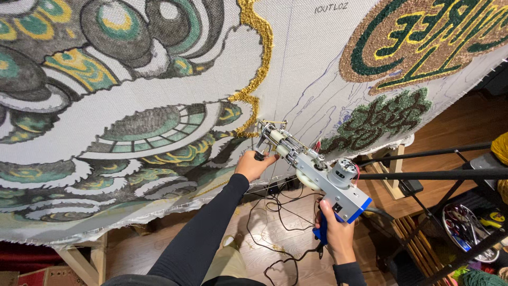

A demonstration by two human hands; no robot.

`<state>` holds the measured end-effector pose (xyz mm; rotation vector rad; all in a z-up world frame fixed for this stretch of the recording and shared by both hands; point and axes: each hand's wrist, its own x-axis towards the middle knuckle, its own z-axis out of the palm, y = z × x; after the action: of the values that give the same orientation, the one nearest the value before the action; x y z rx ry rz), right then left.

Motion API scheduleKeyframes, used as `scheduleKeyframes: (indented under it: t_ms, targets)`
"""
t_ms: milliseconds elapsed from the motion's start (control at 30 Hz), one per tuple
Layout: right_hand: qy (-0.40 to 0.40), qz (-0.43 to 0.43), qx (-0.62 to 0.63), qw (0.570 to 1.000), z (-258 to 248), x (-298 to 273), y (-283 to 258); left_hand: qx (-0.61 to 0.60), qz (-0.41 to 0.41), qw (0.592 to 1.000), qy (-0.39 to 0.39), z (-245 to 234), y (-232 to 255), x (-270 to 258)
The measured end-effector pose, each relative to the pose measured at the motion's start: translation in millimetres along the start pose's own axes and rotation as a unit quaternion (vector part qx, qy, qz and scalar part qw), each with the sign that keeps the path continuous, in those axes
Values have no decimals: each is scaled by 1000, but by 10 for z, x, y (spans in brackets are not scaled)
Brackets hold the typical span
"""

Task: The person threads yarn into a tufting gun and then uses the tool to apply the yarn onto a canvas stretched across a frame.

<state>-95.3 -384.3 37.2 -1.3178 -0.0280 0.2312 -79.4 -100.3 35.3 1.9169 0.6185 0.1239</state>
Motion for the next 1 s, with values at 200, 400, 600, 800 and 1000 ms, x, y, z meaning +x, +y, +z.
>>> scheduleKeyframes:
  t_ms: [200, 400, 600, 800, 1000]
  targets:
    - [4, -9, -1, 1000, 52, 12, 9, 19, -14, 1000, -16, -47, 5, 21]
    - [0, -7, -3, 1000, 132, 55, 61, 4, -10, 1000, 6, -67, -92, 151]
    - [21, -22, -55, 998, 324, 97, 196, 68, 56, 995, 57, -269, -181, 372]
    - [-6, -118, -121, 986, 509, 125, 286, 216, 86, 970, 68, -715, -83, 431]
    - [-51, -117, -156, 979, 624, 139, 306, 329, 71, 938, 84, -901, 77, 571]
